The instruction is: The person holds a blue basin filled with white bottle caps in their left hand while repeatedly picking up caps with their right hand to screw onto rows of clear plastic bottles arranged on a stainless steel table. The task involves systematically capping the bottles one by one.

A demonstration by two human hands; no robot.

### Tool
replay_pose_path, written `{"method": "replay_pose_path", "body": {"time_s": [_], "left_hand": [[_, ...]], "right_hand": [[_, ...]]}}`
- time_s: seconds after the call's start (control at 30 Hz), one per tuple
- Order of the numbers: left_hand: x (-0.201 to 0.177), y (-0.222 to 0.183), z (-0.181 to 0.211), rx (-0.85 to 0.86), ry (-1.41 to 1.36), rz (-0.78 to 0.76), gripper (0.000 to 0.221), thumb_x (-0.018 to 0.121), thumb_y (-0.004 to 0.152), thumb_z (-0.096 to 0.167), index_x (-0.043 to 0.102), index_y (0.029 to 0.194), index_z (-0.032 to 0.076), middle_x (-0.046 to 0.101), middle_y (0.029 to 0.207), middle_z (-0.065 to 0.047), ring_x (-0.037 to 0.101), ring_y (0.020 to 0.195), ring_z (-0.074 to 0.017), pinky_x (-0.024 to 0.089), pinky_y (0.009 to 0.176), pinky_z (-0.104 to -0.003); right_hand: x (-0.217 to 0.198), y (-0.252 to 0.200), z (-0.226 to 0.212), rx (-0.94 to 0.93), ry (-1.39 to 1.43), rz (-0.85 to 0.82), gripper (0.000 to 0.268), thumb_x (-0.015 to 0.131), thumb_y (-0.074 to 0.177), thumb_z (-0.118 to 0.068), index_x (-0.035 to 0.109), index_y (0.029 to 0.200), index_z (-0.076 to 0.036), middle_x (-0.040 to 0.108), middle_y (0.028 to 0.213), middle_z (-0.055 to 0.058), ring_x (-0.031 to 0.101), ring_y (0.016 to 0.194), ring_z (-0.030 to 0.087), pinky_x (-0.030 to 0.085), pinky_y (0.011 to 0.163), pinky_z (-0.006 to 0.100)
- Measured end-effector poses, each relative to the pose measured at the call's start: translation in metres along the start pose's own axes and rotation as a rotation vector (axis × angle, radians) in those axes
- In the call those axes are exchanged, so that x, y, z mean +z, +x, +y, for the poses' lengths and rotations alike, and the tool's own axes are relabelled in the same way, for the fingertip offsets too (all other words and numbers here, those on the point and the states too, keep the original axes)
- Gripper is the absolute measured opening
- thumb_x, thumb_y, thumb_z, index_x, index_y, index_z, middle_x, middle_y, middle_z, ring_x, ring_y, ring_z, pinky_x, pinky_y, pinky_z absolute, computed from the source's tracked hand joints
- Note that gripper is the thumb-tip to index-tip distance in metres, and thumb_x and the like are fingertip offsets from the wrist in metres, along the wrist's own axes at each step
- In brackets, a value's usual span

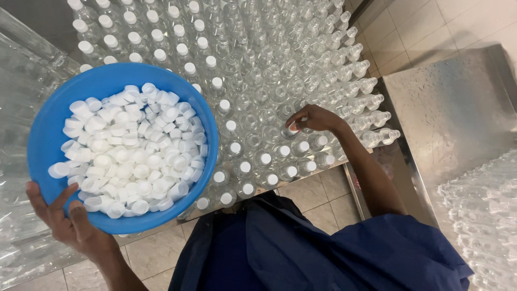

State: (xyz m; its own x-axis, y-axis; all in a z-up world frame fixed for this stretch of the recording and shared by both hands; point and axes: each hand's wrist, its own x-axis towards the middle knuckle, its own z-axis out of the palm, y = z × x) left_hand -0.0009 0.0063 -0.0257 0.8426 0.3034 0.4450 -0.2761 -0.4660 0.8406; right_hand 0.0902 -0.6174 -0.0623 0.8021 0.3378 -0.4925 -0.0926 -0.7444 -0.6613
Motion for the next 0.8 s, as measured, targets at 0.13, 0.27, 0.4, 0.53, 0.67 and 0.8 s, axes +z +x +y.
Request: {"method": "replay_pose_path", "body": {"time_s": [0.13,0.27,0.4,0.53,0.67,0.8], "left_hand": [[0.004,0.001,-0.002,0.014,-0.001,0.036,0.033,0.053,0.128,0.026,0.068,0.134,-0.003,0.030,0.188,-0.019,0.033,0.178,-0.0515,0.054,0.133,-0.077],[0.004,0.007,0.013,0.037,-0.004,0.049,0.030,0.051,0.121,0.021,0.069,0.132,0.001,0.033,0.183,-0.016,0.026,0.174,-0.0428,0.039,0.139,-0.076],[0.003,0.011,0.026,-0.084,-0.060,0.030,0.032,0.049,0.112,0.015,0.073,0.131,0.004,0.026,0.181,-0.019,0.025,0.169,-0.0449,0.029,0.138,-0.065],[0.000,0.013,0.033,-0.101,-0.062,0.016,0.033,0.045,0.112,0.012,0.073,0.129,0.008,0.023,0.181,-0.015,0.021,0.170,-0.0440,0.029,0.138,-0.067],[-0.002,0.013,0.035,-0.108,-0.049,-0.009,0.032,0.046,0.110,0.009,0.072,0.129,0.007,0.022,0.181,-0.016,0.018,0.169,-0.0438,0.028,0.137,-0.068],[-0.003,0.015,0.034,-0.097,-0.048,-0.033,0.031,0.047,0.111,0.005,0.070,0.131,0.005,0.022,0.181,-0.014,0.016,0.169,-0.0435,0.026,0.136,-0.069]], "right_hand": [[-0.006,0.001,-0.011,0.044,-0.005,-0.046,0.034,0.068,0.098,-0.011,0.086,0.124,-0.020,0.076,0.081,0.002,0.070,0.081,0.014,0.050,0.083,0.032],[0.000,-0.011,-0.057,0.198,-0.295,0.018,0.038,0.070,0.100,-0.021,0.078,0.137,-0.024,0.084,0.123,0.005,0.080,0.108,0.024,0.057,0.095,0.041],[0.005,-0.044,-0.193,0.179,-0.480,0.227,0.042,0.068,0.103,-0.044,0.074,0.142,-0.028,0.081,0.129,0.002,0.070,0.130,0.033,0.053,0.114,0.054],[0.026,-0.036,-0.301,-0.317,-0.296,0.385,0.023,0.072,0.107,-0.029,0.081,0.122,-0.015,0.082,0.108,0.012,0.074,0.115,0.042,0.055,0.106,0.059],[0.077,0.061,-0.302,-0.638,-0.787,0.509,0.010,0.076,0.103,-0.021,0.079,0.112,-0.017,0.076,0.099,0.005,0.072,0.108,0.033,0.051,0.110,0.057],[0.108,0.147,-0.276,-0.645,-1.328,0.661,0.024,0.090,0.084,-0.005,0.077,0.100,-0.017,0.074,0.090,0.010,0.072,0.104,0.033,0.042,0.114,0.071]]}}
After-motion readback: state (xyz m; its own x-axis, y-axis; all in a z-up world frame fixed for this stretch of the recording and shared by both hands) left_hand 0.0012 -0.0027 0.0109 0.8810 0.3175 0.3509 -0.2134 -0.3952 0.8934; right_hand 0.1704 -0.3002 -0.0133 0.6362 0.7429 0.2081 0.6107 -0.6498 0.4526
